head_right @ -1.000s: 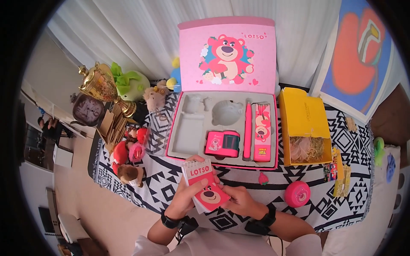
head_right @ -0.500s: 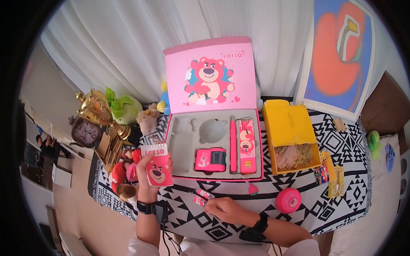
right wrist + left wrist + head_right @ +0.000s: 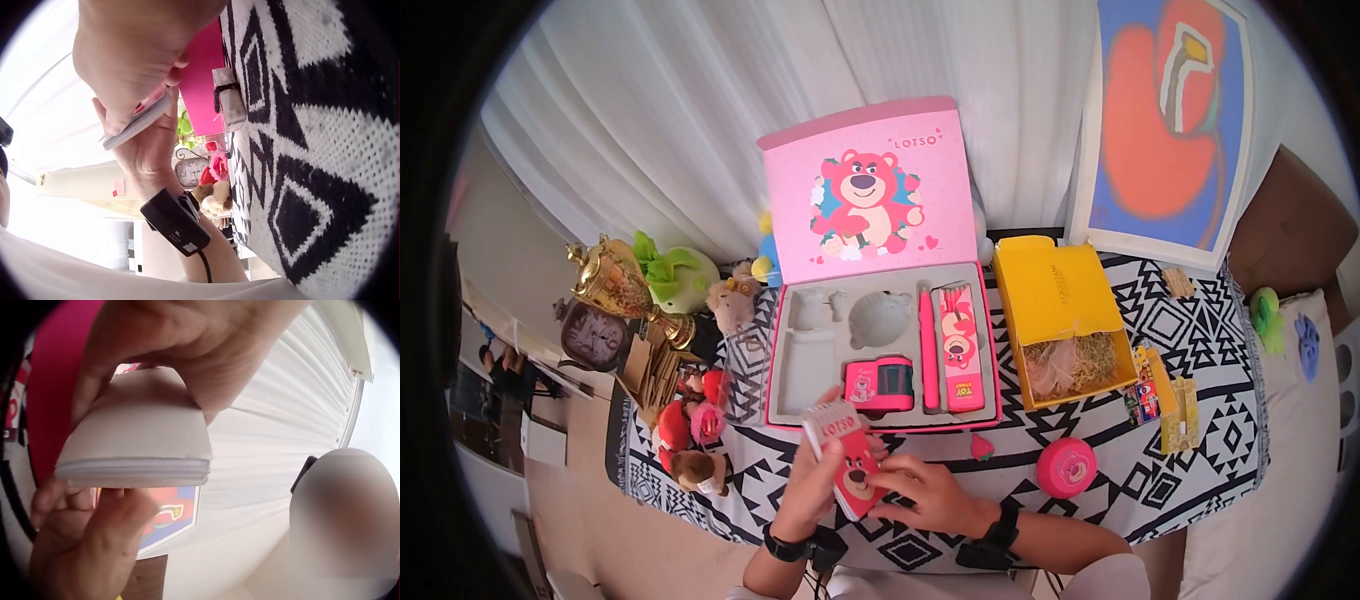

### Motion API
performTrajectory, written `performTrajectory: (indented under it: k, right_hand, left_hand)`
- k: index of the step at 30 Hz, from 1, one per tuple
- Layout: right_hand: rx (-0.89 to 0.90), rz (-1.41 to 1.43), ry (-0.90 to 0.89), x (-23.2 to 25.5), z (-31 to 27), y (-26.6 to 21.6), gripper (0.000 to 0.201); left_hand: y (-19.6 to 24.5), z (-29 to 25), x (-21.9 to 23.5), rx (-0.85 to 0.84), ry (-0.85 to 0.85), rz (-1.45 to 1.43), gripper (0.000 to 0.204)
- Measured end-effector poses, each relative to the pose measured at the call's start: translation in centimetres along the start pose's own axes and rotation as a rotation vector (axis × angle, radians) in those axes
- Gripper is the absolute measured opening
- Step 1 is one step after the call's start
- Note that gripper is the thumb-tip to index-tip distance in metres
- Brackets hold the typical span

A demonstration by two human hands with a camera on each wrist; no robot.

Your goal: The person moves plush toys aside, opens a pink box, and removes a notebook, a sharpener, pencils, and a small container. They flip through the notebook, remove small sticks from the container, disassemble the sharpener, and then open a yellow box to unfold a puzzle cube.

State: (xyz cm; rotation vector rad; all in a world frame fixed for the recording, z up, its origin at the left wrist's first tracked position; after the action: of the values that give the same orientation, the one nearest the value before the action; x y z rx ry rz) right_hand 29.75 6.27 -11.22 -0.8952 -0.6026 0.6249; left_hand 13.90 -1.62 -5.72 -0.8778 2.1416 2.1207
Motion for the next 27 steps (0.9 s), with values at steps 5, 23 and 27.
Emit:
performTrajectory:
  k: [5, 23, 27]
  right_hand:
    - [0.141, -0.230, -0.006, 0.1, -0.1, -1.8, 0.049]
    - [-0.615, 0.547, -0.001, 4.8, 3.2, -5.4, 0.031]
    - [-0.671, 0.697, 0.054, 5.3, 3.3, -5.5, 0.035]
  left_hand:
    - [-0.2, -0.5, -0.8, 0.123, 0.066, -0.041, 0.068]
    - [2.0, -0.1, -1.0, 0.202, -0.071, -0.469, 0.085]
    - [2.4, -0.3, -1.2, 0.269, -0.156, -0.608, 0.085]
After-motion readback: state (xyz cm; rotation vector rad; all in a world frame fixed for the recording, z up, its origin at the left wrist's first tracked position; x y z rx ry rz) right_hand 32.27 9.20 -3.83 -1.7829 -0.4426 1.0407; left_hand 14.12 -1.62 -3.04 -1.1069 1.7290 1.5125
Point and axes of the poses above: each hand's wrist, its own z-axis towards the middle knuckle, its own x-axis out of the back of the hand, y = z × x, the point moved 1 cm from there along z, towards the middle knuckle, and after that the axes turned 4 degrees about -x, right-handed, at the moved point
